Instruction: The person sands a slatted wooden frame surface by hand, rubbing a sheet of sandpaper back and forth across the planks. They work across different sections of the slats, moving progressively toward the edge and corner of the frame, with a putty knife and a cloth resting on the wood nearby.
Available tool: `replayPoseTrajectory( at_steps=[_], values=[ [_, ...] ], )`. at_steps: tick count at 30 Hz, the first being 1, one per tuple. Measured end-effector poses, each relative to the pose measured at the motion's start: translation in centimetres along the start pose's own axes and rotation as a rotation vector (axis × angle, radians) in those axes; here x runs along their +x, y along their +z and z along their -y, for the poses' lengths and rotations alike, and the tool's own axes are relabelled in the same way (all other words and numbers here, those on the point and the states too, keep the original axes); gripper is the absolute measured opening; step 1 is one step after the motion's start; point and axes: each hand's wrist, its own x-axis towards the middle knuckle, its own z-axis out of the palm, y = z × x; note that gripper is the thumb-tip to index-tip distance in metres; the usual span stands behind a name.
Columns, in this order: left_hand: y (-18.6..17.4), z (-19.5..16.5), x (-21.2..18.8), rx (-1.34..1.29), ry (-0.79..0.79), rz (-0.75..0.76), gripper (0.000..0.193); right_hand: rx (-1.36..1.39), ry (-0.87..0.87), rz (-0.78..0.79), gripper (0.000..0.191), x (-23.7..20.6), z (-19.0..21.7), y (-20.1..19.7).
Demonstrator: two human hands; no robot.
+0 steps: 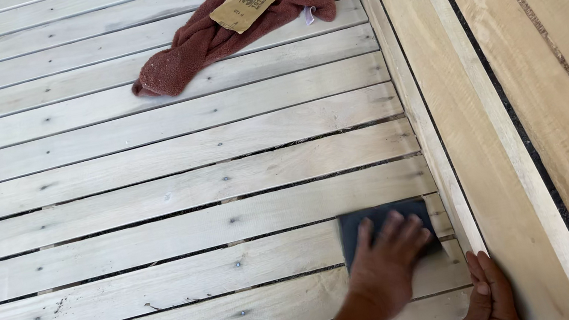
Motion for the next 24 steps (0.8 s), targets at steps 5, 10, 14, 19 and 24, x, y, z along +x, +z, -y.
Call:
replayPoseTrajectory(
  at_steps=[5, 10, 14, 19, 24],
  values=[
    [0.3, -1.5, 2.5, -0.056, -0.176, -0.130, 0.066, -0.068, 0.031, -0.062, 0.044, 0.3, 2.1, 1.9],
    [1.1, 1.3, -4.1, 0.042, -0.132, -0.064, 0.078, -0.060, -0.033, -0.031, 0.040, 0.1, 5.2, 4.5],
    [-1.6, 12.3, -15.8, 0.520, -0.645, -0.282, 0.076, -0.379, 0.482, 0.082, 0.047, 0.1, 6.4, 5.5],
    [-5.2, 13.6, -15.7, 0.283, -1.141, -0.421, 0.075, -0.351, 0.027, 0.147, 0.043, -0.2, 5.3, 8.0],
    [-3.8, 6.0, -7.1, -0.115, -0.386, -0.087, 0.067, -0.595, -0.072, 0.169, 0.044, -1.5, 3.9, 9.8]
  ],
)
